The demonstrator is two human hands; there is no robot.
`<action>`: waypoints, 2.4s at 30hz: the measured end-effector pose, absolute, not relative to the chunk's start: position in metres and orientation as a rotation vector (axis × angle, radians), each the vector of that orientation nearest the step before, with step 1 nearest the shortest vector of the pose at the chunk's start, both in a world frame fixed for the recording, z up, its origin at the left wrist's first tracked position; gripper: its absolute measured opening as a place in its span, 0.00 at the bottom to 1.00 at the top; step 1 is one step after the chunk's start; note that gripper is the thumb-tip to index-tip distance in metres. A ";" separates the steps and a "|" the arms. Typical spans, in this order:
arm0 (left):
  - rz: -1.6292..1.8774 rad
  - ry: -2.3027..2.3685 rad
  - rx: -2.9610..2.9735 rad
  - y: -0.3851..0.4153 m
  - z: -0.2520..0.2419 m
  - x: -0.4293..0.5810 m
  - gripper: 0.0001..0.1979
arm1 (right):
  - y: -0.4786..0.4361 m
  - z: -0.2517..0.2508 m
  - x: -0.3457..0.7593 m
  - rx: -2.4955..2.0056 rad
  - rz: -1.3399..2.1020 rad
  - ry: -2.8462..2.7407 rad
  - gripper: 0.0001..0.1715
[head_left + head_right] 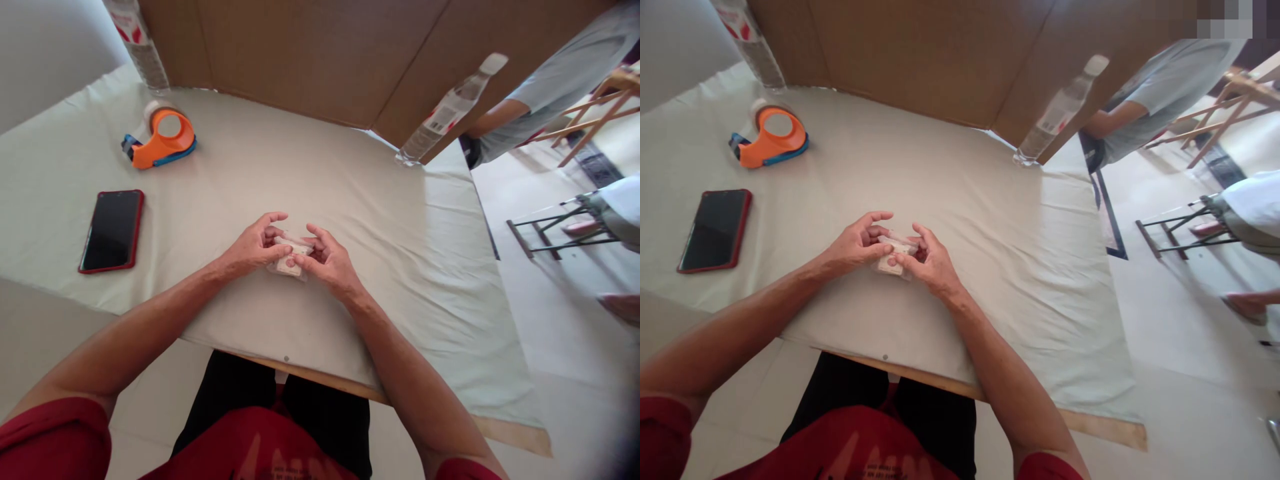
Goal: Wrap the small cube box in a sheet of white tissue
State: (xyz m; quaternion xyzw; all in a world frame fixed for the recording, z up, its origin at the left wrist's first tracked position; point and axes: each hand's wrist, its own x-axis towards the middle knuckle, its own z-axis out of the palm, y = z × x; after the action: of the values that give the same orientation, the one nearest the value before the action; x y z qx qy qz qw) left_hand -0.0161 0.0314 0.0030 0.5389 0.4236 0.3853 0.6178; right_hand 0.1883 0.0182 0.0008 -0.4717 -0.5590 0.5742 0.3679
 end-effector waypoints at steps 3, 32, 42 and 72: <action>0.828 0.952 1.263 0.030 0.006 -0.017 0.45 | 0.017 0.000 0.188 -1.248 1.441 -1.455 0.55; 0.836 0.949 1.257 0.034 0.003 -0.017 0.39 | 0.048 0.040 0.181 -1.105 1.172 -1.566 0.11; 0.861 0.900 1.272 0.034 -0.004 -0.018 0.41 | 0.059 0.028 0.195 -1.199 1.266 -1.432 0.12; 0.795 1.025 1.266 0.018 0.006 -0.016 0.42 | 0.066 -0.012 0.202 -1.190 1.267 -1.137 0.22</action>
State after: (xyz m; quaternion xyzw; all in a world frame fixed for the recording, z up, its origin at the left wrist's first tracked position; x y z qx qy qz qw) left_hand -0.0155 0.0178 0.0059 0.5498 0.4450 0.3454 0.6168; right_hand 0.2019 0.0664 -0.0119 -0.4936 -0.4718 0.5255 0.5075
